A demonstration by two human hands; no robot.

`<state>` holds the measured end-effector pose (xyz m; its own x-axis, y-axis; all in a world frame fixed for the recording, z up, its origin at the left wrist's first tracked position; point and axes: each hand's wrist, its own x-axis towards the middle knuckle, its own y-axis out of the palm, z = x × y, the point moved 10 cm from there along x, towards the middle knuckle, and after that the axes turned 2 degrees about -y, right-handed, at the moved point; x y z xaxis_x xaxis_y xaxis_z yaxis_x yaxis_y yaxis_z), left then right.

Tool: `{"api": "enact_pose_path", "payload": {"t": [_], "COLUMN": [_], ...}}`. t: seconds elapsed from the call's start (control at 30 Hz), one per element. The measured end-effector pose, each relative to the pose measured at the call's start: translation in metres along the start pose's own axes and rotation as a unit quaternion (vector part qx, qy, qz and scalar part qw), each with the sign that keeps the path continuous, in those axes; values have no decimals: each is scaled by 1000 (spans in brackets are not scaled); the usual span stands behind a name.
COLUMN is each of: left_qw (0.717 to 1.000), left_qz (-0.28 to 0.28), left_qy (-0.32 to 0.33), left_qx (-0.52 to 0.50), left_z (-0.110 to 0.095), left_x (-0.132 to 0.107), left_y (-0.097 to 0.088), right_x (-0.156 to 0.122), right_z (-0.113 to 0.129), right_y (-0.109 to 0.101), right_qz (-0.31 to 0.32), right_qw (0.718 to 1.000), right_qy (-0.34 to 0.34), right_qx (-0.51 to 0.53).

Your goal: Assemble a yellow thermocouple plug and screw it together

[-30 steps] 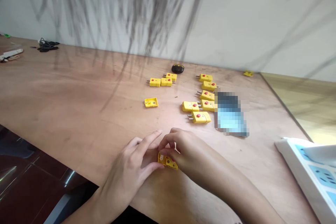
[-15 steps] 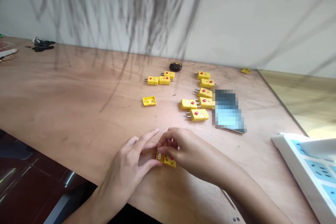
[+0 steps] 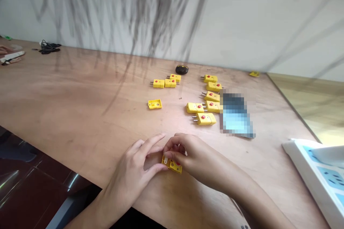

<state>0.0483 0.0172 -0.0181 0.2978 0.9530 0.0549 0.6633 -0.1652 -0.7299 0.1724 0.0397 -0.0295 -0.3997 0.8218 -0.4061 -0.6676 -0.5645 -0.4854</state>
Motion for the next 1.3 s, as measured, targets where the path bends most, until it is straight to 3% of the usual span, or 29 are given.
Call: {"api": "enact_pose_path", "payload": {"t": [0.57,0.9,1.3], "left_qw": [1000,1000,1000], "left_qz": [-1,-10,2], "left_qy": [-10,0,5], "left_qx": [-3,3,-15], "left_z": [3,3,-1], "left_x": [0,-1,-2], "left_y": [0,0,-1], "right_x": [4,3,2], "right_z": [-13,-13,-12], "right_y": [4,0,1], "right_qz": [29,15,9], "right_qw": [999,999,1000], "right_qy": [-10,-21,11], "right_qx": [39,46,25]}}
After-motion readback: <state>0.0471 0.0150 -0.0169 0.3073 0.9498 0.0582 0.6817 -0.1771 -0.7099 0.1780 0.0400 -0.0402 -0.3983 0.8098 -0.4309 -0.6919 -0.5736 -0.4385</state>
